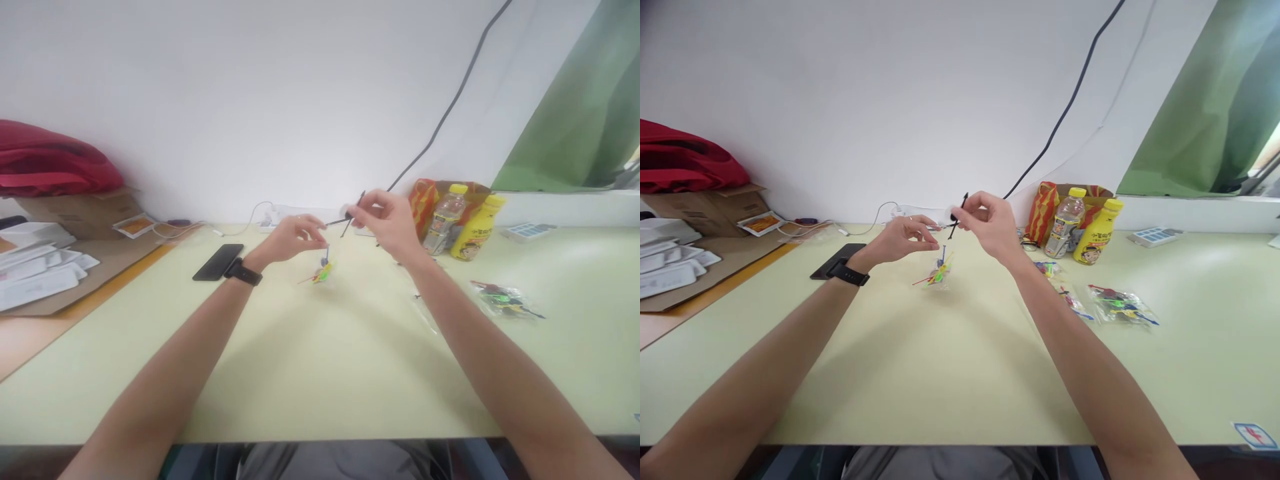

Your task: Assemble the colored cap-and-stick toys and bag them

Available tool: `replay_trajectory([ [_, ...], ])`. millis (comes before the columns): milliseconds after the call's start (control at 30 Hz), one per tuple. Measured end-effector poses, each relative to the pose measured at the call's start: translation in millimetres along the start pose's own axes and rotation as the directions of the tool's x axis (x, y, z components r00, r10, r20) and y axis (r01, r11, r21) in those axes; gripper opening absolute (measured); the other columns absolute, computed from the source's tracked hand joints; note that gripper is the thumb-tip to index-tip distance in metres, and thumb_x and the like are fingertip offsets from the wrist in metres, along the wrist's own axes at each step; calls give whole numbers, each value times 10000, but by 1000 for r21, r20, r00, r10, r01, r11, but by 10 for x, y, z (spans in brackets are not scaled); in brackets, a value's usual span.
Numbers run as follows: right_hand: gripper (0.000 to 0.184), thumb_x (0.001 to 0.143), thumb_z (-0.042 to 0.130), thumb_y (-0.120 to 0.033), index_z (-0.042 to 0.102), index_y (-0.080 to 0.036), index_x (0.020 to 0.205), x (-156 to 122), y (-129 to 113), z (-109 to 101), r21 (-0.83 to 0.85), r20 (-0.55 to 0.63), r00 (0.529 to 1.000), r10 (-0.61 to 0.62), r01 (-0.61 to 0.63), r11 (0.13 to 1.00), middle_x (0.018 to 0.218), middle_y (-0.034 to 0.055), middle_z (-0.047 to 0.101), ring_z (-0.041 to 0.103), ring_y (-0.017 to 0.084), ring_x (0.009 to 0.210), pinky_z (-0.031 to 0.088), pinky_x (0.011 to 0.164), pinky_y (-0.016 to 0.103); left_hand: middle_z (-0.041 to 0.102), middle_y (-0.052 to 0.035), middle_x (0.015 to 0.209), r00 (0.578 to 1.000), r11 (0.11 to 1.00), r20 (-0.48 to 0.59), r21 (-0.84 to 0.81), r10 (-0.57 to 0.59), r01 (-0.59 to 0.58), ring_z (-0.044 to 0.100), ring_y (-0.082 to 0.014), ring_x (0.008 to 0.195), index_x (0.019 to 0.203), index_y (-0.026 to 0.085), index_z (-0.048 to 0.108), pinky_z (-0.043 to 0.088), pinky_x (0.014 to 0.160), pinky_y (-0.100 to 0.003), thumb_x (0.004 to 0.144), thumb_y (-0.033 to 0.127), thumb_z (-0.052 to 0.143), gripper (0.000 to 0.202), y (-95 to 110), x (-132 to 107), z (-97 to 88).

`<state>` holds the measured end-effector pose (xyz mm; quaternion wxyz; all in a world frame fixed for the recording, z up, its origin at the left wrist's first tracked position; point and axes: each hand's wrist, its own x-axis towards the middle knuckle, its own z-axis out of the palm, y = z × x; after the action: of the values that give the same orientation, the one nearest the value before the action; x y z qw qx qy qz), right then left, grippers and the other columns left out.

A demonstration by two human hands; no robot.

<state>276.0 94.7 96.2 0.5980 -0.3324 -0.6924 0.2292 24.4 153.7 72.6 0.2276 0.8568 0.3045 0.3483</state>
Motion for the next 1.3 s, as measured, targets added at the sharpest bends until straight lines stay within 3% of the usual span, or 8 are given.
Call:
replay_trajectory([
  [133,398,885,751,-589,604,-228,803,-2,139,68,-107,-164,984,-74,56,993,766,18,676,659,181,711,547,659,314,716,-77,1266,999,1000,48,2,26,-26,698,-196,900,824,254,829,541,749,-356,850,506,828,253,148,1,123],
  [367,318,967,666,-419,654,-207,731,-55,440,159,-323,176,980,-94,148,935,809,35,690,611,179,748,464,706,326,717,-62,1194,998,999,45,16,50,-51,672,-175,863,865,272,835,514,718,-333,870,477,821,205,175,-6,197],
  [633,253,962,642,-344,669,-199,757,-69,523,102,-426,283,959,15,111,898,834,38,716,606,188,795,438,755,319,738,-83,1176,997,999,65,6,34,-34,683,-194,879,852,262,839,528,695,-337,855,531,812,270,128,-1,200],
  [800,228,934,701,-437,705,-209,943,-70,500,-22,-453,351,933,77,97,886,1074,86,712,627,217,937,485,820,326,744,-85,1155,999,1000,25,1,27,-27,669,-194,850,843,264,838,526,696,-349,846,532,817,269,131,0,188],
  [933,327,912,725,-456,690,-225,1142,-48,462,-167,-392,474,855,213,-11,920,1201,93,708,661,201,927,527,780,309,743,-93,1159,1000,1000,-17,4,25,-25,669,-199,855,830,253,835,526,703,-354,852,529,812,278,123,3,178],
  [1033,234,928,681,-410,713,-210,1044,-22,443,-196,-382,576,779,249,-13,924,1020,58,753,668,189,857,506,723,288,746,-88,1145,998,999,-40,9,38,-38,670,-200,861,838,255,836,522,709,-354,847,519,824,265,136,7,173],
  [1133,195,925,647,-370,706,-187,896,-3,418,-175,-397,531,816,230,0,918,865,39,747,649,181,784,485,701,291,760,-84,1086,997,998,-48,17,53,-53,678,-204,862,862,250,833,524,716,-351,858,515,816,266,152,11,148],
  [1300,171,919,628,-321,717,-178,891,-7,341,-183,-405,485,850,205,10,914,885,49,759,659,190,810,497,744,306,787,-82,961,1000,999,-28,50,3,-2,710,-225,847,922,223,826,560,758,-364,895,546,766,329,132,8,39],
])
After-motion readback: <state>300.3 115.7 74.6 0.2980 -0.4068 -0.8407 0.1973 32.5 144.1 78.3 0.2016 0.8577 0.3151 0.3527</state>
